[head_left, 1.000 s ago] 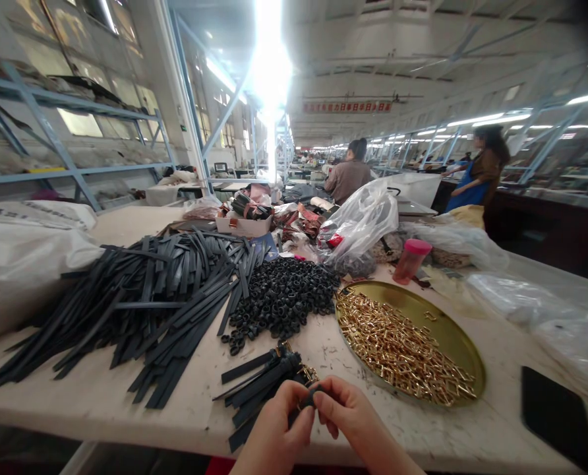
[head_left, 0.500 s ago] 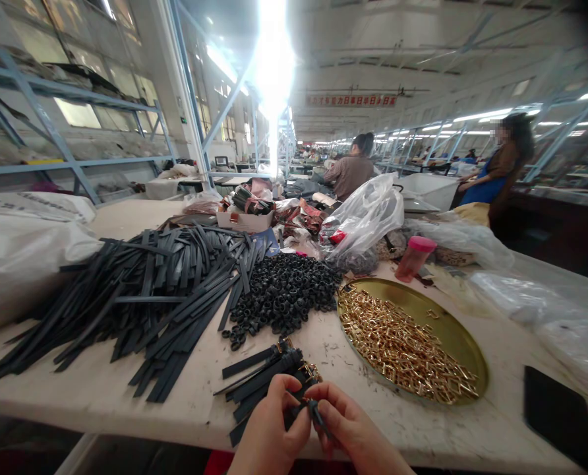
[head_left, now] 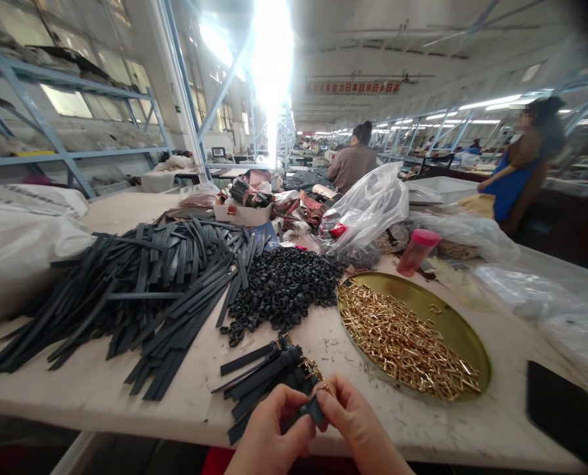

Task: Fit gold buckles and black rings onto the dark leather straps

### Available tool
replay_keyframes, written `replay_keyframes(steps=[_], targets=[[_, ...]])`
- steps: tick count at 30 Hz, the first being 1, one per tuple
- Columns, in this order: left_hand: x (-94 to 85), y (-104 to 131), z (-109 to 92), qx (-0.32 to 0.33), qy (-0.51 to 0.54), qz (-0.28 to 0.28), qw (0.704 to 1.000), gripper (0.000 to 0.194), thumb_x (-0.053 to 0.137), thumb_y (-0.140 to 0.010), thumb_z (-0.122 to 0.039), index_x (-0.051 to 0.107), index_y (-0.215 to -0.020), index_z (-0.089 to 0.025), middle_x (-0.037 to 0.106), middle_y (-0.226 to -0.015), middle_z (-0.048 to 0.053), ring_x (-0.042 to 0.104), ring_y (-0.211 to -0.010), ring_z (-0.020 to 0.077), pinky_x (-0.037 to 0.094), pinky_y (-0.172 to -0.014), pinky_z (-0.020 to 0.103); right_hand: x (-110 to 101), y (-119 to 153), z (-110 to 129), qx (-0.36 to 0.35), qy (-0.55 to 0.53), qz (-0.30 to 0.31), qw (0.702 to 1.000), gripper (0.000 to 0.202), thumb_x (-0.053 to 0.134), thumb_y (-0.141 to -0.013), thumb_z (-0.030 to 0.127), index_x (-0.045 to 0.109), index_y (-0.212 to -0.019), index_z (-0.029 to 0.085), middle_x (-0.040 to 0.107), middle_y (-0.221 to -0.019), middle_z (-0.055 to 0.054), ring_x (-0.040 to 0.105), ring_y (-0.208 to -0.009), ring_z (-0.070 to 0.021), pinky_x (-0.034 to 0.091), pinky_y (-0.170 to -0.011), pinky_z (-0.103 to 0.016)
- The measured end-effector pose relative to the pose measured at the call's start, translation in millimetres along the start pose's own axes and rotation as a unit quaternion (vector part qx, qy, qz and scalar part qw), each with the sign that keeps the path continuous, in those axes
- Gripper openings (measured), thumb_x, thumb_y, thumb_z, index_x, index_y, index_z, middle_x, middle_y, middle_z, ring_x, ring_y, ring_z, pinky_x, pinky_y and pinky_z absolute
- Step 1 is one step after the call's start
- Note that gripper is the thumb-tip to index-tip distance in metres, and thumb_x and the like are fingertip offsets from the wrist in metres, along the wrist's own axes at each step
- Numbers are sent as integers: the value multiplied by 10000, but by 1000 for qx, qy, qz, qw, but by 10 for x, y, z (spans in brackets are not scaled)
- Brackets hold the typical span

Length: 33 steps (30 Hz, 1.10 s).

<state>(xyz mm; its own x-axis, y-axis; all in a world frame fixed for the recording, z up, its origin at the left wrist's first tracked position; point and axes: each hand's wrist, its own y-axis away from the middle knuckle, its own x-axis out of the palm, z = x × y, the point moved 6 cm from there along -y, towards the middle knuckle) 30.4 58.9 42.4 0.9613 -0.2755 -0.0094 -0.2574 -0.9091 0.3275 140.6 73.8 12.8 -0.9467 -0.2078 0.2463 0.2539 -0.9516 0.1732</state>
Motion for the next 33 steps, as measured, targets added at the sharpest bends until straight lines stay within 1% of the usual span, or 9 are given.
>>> replay_keyframes(steps=[4,6,9,14,16,22,26,30,33], targets=[[9,-16,66,-6,63,5,998,279,636,-657,-364,513,-796,-157,592,-642,-20,529,-551,100,426,-546,220,-149,22,59,-80,198,-113,970,259,546,-749,447,435,-719,215,442,-540,61,443,-478,-113,342,-470,-232],[23,-17,83,-9,80,18,997,302,650,-646,-373,521,-801,-148,606,-658,-8,534,-546,98,432,-560,229,-160,52,117,-117,269,-123,948,185,532,-765,372,491,-859,217,509,-621,36,482,-537,-130,375,-518,-247],[31,-2,92,-14,108,33,994,318,659,-640,-380,529,-807,-142,620,-668,1,535,-544,90,414,-556,220,-126,42,121,-111,291,-74,947,165,494,-784,335,518,-902,222,518,-628,35,486,-566,-135,378,-539,-248],[28,28,132,-33,122,50,991,307,659,-641,-347,539,-823,-130,651,-685,13,557,-537,75,336,-502,181,-102,27,-7,-10,186,-16,982,208,520,-754,403,416,-782,226,393,-515,96,345,-416,-81,269,-399,-197],[38,31,177,-49,117,56,990,306,657,-636,-334,537,-823,-125,648,-652,11,561,-528,78,326,-485,177,-74,80,32,-22,207,1,978,211,531,-754,395,418,-790,220,422,-532,87,383,-447,-88,294,-424,-198],[83,57,277,-87,101,79,988,372,670,-592,-304,526,-880,-118,629,-590,-8,543,-498,75,378,-516,189,26,287,182,-90,339,68,934,159,414,-839,336,490,-804,201,520,-635,24,473,-580,-129,372,-552,-236],[102,119,345,-124,25,141,982,289,560,-686,-410,528,-742,-129,617,-603,14,530,-475,81,374,-477,192,11,314,103,-85,363,60,926,172,375,-852,338,473,-804,205,491,-621,23,474,-575,-142,369,-544,-245],[58,124,439,-136,-69,141,978,243,492,-732,-378,525,-686,-141,568,-567,-10,479,-473,77,320,-435,170,42,324,-8,-107,395,94,908,165,377,-854,330,487,-818,212,503,-640,18,475,-579,-142,352,-547,-248],[61,91,461,-127,-107,145,975,262,479,-743,-379,564,-719,-132,556,-617,-8,486,-534,88,329,-448,164,52,308,-83,-123,380,98,912,226,360,-858,394,485,-804,214,498,-628,22,457,-565,-134,349,-531,-242]])
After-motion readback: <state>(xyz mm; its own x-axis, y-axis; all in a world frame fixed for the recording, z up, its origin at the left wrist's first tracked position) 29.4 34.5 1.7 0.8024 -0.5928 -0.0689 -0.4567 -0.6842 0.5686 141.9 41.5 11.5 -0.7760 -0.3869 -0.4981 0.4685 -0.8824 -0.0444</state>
